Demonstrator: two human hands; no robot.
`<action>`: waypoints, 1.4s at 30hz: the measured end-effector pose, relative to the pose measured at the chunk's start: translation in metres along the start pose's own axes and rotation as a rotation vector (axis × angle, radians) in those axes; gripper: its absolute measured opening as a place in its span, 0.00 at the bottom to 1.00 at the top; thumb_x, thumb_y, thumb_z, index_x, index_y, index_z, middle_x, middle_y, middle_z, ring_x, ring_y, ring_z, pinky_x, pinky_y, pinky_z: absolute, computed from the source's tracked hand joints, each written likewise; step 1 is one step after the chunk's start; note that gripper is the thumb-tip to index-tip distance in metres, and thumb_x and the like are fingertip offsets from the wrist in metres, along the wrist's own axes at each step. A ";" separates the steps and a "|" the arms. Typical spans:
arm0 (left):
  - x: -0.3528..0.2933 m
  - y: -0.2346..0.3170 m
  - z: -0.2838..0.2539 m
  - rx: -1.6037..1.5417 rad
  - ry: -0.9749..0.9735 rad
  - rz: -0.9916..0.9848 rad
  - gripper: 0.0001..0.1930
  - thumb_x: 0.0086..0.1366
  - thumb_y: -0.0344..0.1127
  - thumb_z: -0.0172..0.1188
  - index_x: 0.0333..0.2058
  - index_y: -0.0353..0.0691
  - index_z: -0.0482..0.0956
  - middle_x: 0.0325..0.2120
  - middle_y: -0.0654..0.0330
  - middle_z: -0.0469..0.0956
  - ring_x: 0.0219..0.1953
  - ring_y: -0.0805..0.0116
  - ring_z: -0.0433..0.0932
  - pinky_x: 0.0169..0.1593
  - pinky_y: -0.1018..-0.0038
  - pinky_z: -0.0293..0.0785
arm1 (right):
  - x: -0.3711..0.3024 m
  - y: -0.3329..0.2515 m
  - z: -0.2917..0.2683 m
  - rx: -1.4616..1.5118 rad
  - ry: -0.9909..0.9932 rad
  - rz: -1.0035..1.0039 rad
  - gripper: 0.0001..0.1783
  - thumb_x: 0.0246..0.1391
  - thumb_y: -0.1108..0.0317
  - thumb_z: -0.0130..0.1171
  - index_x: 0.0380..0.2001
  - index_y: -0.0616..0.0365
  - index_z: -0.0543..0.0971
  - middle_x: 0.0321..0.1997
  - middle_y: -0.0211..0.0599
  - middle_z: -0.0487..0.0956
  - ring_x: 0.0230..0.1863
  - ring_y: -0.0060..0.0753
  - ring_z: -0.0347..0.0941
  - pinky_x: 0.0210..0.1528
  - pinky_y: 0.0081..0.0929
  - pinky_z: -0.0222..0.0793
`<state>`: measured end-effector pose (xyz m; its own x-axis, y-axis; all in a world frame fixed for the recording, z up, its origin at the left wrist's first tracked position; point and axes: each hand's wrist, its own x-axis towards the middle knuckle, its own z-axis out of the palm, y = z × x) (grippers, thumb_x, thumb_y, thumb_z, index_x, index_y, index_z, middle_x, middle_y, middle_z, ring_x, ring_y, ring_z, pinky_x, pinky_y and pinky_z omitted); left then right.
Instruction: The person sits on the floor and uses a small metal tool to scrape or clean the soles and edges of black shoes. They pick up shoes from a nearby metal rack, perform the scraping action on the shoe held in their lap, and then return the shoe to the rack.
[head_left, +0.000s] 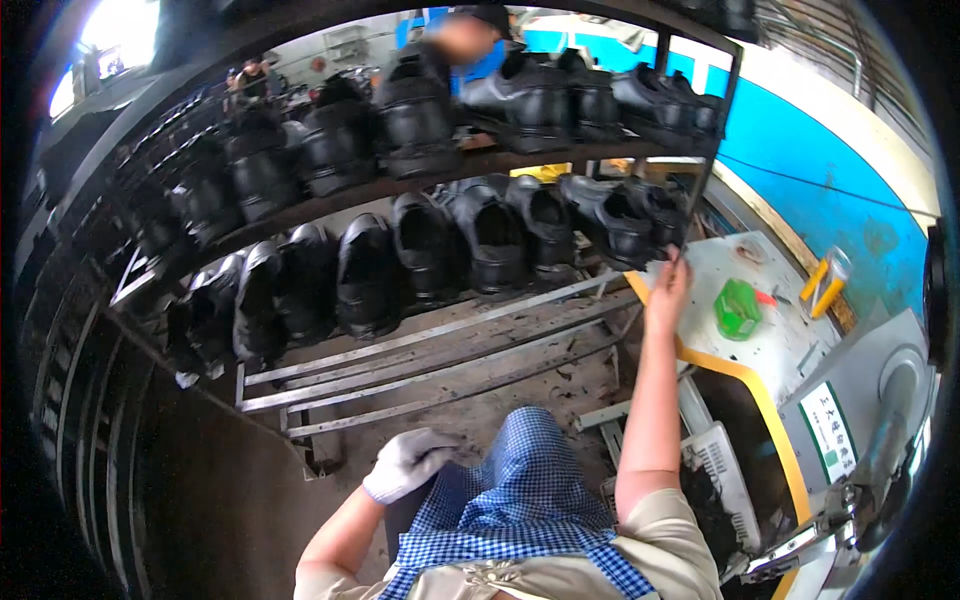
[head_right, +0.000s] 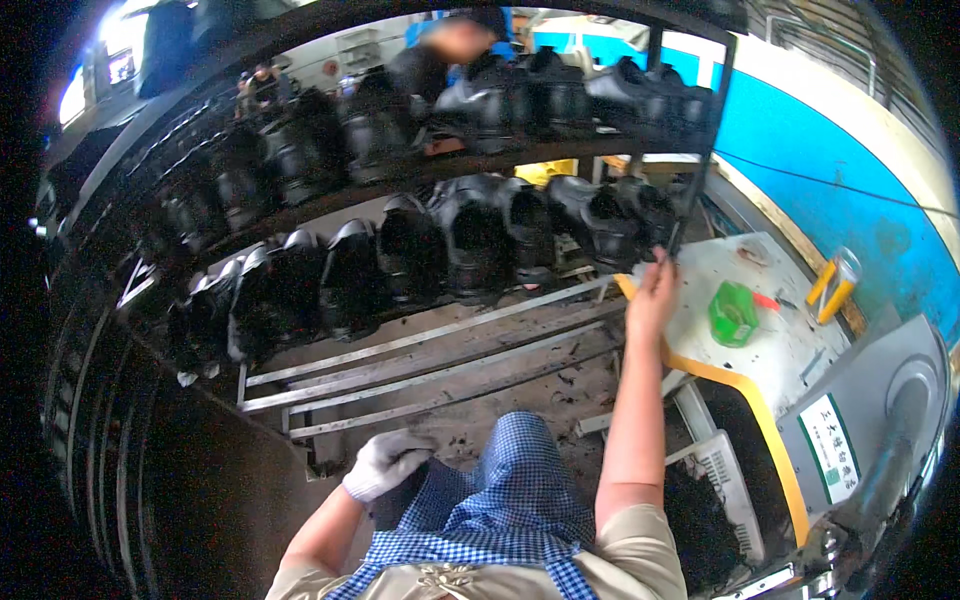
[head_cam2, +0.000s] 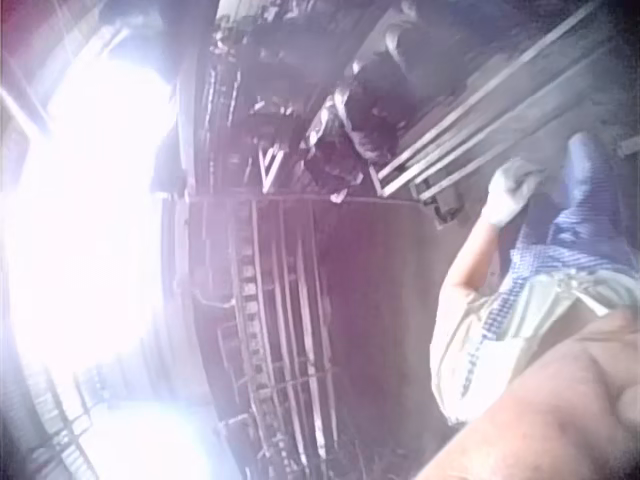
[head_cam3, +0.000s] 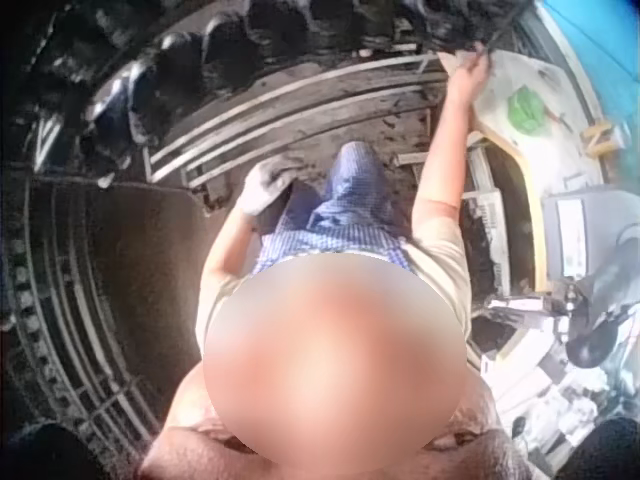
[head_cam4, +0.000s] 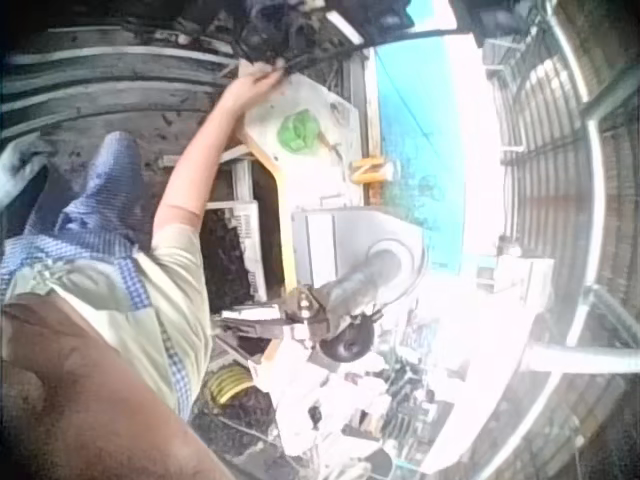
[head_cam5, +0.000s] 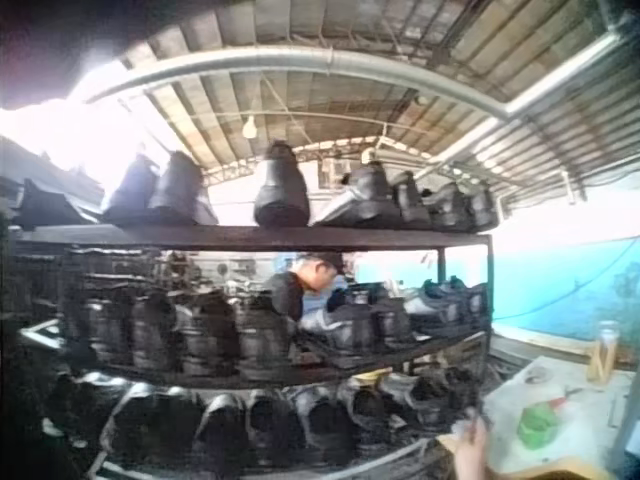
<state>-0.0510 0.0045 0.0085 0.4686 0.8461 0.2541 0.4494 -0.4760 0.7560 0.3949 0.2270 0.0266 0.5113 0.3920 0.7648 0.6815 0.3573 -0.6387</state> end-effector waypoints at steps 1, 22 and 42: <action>-0.030 -0.003 -0.008 -0.028 0.110 -0.117 0.11 0.63 0.29 0.58 0.43 0.35 0.81 0.39 0.51 0.82 0.41 0.58 0.82 0.46 0.69 0.78 | 0.004 0.004 0.007 -0.154 0.038 -0.183 0.17 0.66 0.65 0.50 0.55 0.55 0.76 0.58 0.55 0.73 0.56 0.51 0.71 0.58 0.46 0.66; -0.101 0.078 -0.205 0.176 0.852 -0.006 0.24 0.61 0.22 0.59 0.57 0.34 0.70 0.52 0.55 0.75 0.54 0.67 0.74 0.59 0.72 0.69 | -0.166 -0.079 0.005 0.493 -0.493 0.355 0.23 0.72 0.50 0.41 0.52 0.57 0.74 0.27 0.25 0.71 0.19 0.12 0.60 0.23 0.13 0.59; 0.026 0.075 -0.341 0.624 1.153 -0.118 0.44 0.45 0.42 0.74 0.62 0.46 0.64 0.57 0.49 0.70 0.55 0.56 0.75 0.60 0.66 0.69 | -0.322 -0.021 -0.022 0.313 -1.132 0.360 0.10 0.65 0.67 0.52 0.44 0.57 0.80 0.22 0.29 0.78 0.18 0.19 0.68 0.22 0.23 0.66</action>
<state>-0.2643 0.0726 0.2769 -0.3715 0.4598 0.8066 0.8618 -0.1526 0.4838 0.2272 0.0746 -0.2048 -0.2053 0.9693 0.1353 0.3609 0.2035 -0.9101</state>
